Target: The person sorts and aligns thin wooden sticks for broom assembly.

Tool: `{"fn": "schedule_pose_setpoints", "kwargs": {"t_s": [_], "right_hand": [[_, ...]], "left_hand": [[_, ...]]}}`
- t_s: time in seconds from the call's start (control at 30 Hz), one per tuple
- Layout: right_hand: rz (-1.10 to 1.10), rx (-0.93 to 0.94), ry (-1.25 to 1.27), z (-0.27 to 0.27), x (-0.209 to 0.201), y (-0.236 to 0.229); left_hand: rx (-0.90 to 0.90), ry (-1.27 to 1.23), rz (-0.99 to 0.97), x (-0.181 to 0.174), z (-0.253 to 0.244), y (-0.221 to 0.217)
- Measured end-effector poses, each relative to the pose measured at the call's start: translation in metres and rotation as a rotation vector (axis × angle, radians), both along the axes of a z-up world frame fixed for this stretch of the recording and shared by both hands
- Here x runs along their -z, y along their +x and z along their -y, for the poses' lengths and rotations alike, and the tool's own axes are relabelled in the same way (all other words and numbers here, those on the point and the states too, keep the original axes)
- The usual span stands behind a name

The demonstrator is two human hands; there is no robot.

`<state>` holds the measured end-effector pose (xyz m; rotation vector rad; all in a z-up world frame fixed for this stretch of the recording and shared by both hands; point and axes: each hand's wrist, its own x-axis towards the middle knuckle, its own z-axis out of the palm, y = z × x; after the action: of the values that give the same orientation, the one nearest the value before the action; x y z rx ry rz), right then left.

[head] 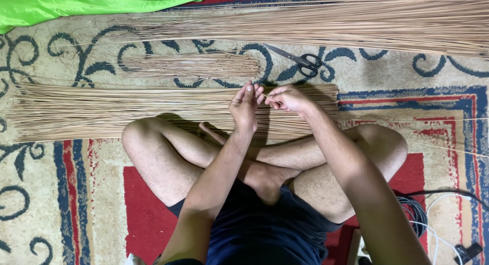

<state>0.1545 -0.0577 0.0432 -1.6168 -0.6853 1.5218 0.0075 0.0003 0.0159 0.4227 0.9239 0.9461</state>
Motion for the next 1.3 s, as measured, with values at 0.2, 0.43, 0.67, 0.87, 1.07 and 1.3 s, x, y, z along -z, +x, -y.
{"fn": "schedule_pose_setpoints", "kwargs": {"t_s": [0.2,0.43,0.67,0.87,1.07,1.3], "right_hand": [[-0.002,0.001,-0.003,-0.002,-0.001,0.001],[-0.010,-0.015,0.002,-0.001,-0.001,0.002],[-0.080,-0.042,-0.009,-0.001,-0.001,0.009],[0.105,-0.020,-0.010,-0.013,-0.022,0.036],[1.291,-0.085,-0.163,-0.010,0.100,0.140],[1.401,-0.228,-0.183,-0.004,0.118,0.140]], "left_hand": [[-0.001,0.035,0.007,0.015,-0.003,0.002],[-0.007,0.029,0.012,0.013,-0.004,0.003],[-0.038,0.017,0.025,0.021,-0.006,0.004],[-0.077,0.010,0.026,0.019,-0.008,0.004],[-0.102,0.030,-0.002,0.023,-0.006,0.000],[-0.091,0.048,-0.014,0.005,-0.007,0.000]]}}
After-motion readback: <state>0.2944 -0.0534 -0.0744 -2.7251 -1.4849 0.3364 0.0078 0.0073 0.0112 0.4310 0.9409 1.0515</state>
